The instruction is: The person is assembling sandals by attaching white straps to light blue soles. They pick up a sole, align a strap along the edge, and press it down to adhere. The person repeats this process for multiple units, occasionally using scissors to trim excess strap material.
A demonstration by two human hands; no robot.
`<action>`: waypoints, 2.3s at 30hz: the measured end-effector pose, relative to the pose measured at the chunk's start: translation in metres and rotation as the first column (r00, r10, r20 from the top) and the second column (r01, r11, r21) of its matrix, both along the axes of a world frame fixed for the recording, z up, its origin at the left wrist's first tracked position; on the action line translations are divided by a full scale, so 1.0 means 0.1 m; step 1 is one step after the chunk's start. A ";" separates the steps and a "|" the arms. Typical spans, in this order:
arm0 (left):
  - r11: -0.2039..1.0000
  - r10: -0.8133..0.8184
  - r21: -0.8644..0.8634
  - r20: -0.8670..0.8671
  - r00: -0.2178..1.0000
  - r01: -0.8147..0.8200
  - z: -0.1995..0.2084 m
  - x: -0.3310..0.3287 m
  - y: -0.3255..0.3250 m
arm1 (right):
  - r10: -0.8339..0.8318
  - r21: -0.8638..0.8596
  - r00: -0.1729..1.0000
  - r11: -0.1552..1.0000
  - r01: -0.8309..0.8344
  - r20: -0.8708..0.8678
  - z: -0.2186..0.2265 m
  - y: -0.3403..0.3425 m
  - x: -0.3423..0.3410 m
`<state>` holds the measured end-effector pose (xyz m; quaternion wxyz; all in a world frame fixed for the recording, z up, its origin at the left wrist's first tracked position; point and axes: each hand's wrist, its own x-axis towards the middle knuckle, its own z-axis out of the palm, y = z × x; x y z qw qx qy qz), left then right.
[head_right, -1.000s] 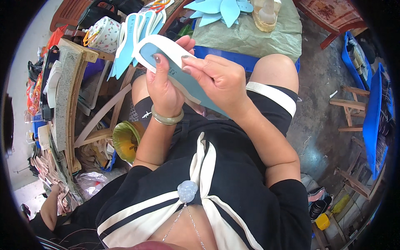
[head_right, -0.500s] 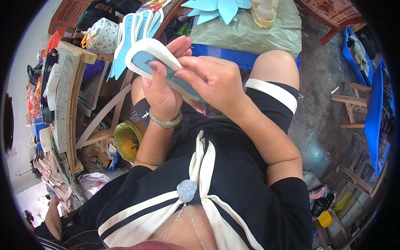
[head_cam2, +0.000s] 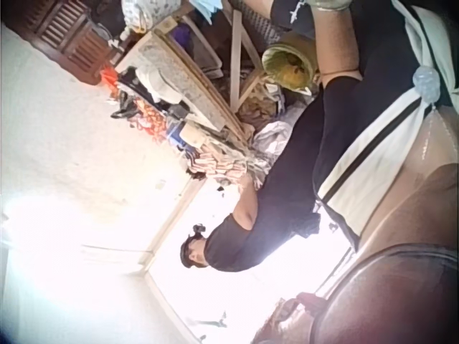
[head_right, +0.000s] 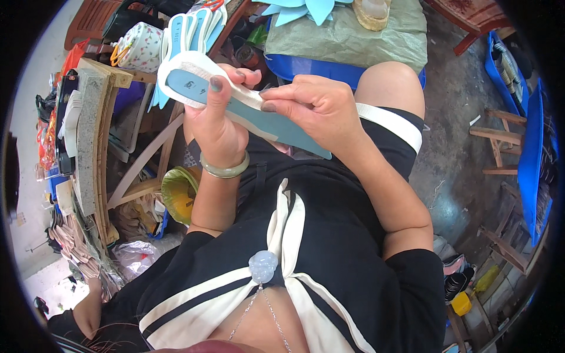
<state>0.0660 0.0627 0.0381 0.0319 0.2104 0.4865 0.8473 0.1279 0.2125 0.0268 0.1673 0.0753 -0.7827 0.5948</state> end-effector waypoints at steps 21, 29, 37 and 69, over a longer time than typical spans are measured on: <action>0.982 -0.182 0.004 0.230 0.956 0.186 -0.29 0.13 0.02 | 0.268 -0.583 0.927 0.809 -0.068 0.262 -0.09 0.10 -0.13; 0.983 -0.183 0.068 0.188 0.965 0.173 -0.23 0.13 0.00 | 0.228 -0.677 0.920 0.734 0.051 0.318 -0.27 0.16 0.04; 0.988 -0.146 0.072 0.174 0.974 0.136 -0.20 0.05 -0.06 | 0.158 -0.670 0.944 0.738 0.082 0.290 -0.29 0.19 0.05; 0.994 -0.072 -0.043 0.425 0.903 0.099 -0.47 0.11 -0.06 | 0.350 -0.571 0.857 0.817 -0.081 0.379 -0.44 0.05 -0.19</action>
